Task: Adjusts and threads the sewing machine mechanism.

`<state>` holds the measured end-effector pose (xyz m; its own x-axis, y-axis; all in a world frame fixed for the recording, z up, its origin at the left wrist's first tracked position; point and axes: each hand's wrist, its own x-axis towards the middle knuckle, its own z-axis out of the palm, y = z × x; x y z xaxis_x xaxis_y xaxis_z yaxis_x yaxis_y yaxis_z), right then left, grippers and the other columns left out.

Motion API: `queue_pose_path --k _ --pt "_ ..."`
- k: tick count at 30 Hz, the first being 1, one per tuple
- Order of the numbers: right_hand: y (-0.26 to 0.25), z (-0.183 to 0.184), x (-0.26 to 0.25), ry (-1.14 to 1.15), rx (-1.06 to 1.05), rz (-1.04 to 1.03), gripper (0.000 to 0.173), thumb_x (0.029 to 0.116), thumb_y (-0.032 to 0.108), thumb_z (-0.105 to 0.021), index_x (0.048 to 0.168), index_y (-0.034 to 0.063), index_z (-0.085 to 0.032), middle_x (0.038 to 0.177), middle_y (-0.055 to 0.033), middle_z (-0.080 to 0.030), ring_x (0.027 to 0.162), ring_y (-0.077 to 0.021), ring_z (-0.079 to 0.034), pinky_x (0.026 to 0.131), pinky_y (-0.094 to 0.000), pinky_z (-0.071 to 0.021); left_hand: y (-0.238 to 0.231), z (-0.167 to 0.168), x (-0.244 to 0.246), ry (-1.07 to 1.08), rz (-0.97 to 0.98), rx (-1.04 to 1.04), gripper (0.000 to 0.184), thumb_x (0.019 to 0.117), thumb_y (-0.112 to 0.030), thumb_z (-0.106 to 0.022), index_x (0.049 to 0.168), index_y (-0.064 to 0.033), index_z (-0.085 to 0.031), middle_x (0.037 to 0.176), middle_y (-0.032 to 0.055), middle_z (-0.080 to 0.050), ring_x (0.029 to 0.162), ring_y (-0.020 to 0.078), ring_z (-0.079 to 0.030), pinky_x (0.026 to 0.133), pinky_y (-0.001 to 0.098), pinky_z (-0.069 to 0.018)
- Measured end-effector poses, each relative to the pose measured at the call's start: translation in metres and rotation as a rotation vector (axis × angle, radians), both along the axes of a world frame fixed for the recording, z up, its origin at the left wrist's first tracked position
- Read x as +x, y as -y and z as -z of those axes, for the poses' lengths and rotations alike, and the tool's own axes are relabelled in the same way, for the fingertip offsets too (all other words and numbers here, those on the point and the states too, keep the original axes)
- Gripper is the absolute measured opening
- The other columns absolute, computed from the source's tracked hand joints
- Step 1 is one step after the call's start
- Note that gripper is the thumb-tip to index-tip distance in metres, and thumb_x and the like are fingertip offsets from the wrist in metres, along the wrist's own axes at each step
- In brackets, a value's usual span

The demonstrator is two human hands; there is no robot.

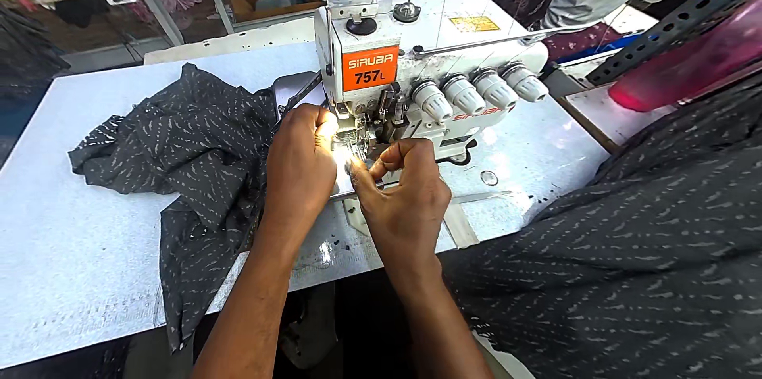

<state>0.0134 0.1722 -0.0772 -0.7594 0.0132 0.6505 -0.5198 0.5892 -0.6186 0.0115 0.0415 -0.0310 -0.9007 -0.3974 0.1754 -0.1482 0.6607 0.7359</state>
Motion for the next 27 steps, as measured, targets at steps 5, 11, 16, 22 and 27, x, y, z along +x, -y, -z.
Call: queue_pose_path --k 5,11,16,22,27 --pt "-0.001 -0.001 0.0 -0.01 0.021 -0.007 0.031 0.0852 0.019 -0.083 0.097 0.0105 -0.056 0.076 0.0024 -0.06 0.072 -0.0144 -0.06 0.08 -0.042 -0.0517 0.006 0.003 0.003 -0.049 0.071 0.101 0.011 0.1051 -0.021 -0.058 0.105 -0.0134 -0.066 0.091 0.0012 -0.066 0.076 0.0118 -0.063 0.068 0.0328 -0.0527" --pt "0.001 0.003 0.001 -0.05 0.006 0.001 0.03 0.0854 0.019 -0.084 0.096 0.01 -0.056 0.077 0.0015 -0.06 0.072 -0.0139 -0.06 0.081 -0.0415 -0.0522 0.011 0.0 0.0 -0.012 0.173 0.203 0.025 0.0943 -0.017 -0.076 0.112 -0.0148 -0.059 0.093 -0.0048 -0.076 0.078 0.0057 -0.071 0.068 0.0247 -0.0586" --pt "0.001 0.004 0.001 -0.044 -0.003 0.002 0.03 0.0855 0.018 -0.083 0.096 0.0108 -0.056 0.076 0.003 -0.06 0.071 -0.0122 -0.06 0.079 -0.0393 -0.0522 0.008 -0.002 -0.002 0.01 0.143 0.204 0.036 0.0917 -0.018 -0.079 0.117 -0.0146 -0.054 0.087 -0.0059 -0.075 0.071 0.0049 -0.07 0.063 0.0238 -0.0569" --pt "0.0 0.004 0.001 -0.039 -0.005 -0.004 0.029 0.0858 0.019 -0.083 0.095 0.0109 -0.056 0.076 0.0031 -0.06 0.071 -0.0124 -0.06 0.078 -0.0394 -0.0525 0.009 -0.007 -0.009 0.08 0.142 0.239 0.04 0.0905 -0.015 -0.08 0.119 -0.0127 -0.052 0.09 -0.0029 -0.076 0.078 0.0069 -0.073 0.07 0.0271 -0.0597" --pt "0.0 0.005 0.0 -0.049 -0.023 -0.016 0.029 0.0859 0.019 -0.083 0.094 0.0103 -0.056 0.075 0.0028 -0.061 0.07 -0.0123 -0.06 0.078 -0.039 -0.0531 0.011 -0.007 -0.014 0.096 0.131 0.218 0.043 0.0881 -0.016 -0.082 0.119 -0.0132 -0.052 0.085 -0.0027 -0.076 0.075 0.0075 -0.072 0.068 0.0287 -0.0593"
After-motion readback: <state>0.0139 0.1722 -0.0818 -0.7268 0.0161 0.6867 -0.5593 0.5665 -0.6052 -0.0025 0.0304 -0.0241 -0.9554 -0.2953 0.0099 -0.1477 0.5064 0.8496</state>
